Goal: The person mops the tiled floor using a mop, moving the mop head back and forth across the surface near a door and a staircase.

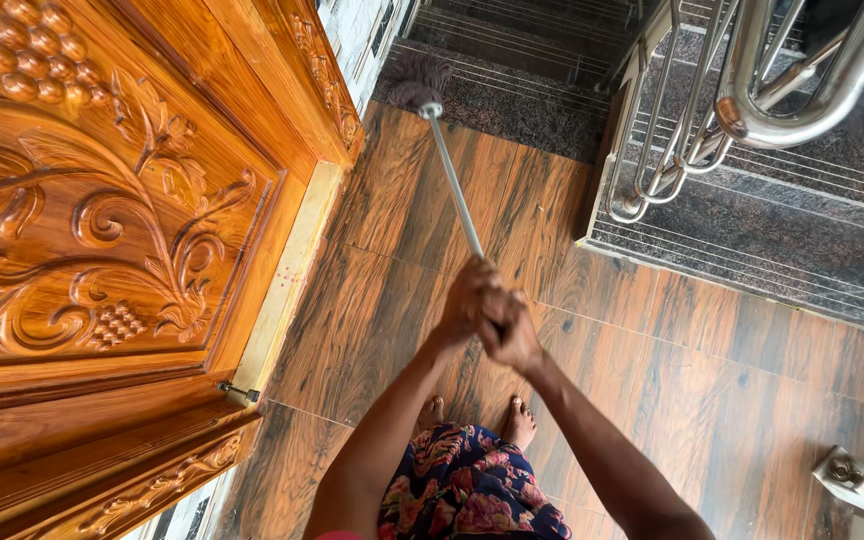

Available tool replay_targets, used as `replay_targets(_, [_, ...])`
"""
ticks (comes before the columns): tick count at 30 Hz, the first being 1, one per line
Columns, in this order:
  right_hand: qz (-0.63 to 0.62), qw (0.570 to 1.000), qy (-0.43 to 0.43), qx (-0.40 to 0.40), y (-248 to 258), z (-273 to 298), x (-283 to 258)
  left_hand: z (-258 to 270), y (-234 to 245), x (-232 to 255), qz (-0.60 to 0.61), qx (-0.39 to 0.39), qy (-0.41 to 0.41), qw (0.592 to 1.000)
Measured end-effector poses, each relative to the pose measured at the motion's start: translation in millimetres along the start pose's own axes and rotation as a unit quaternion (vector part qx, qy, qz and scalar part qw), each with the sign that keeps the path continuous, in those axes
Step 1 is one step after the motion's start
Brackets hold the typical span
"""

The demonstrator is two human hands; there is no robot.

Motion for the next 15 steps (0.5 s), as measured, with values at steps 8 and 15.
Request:
replay_targets(8, [-0.093,0.98,0.114,0.134,41,-65,-65,-19,3,25,-0.008,-0.003,0.042,0.999])
replay_targets(15, [-0.094,0.995,0.0,0.028,19,-91,-15,-53,12,-23,0.111,0.019,0.133,0.985])
Point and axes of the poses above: each hand's wrist, its own z-axis away from the middle knuckle, its own y-axis out of the back of the hand, x = y × z, the point moved 4 cm from there along -z, towards the middle knuckle, and after that the axes turned 9 degrees about y, right-handed, at the moved point
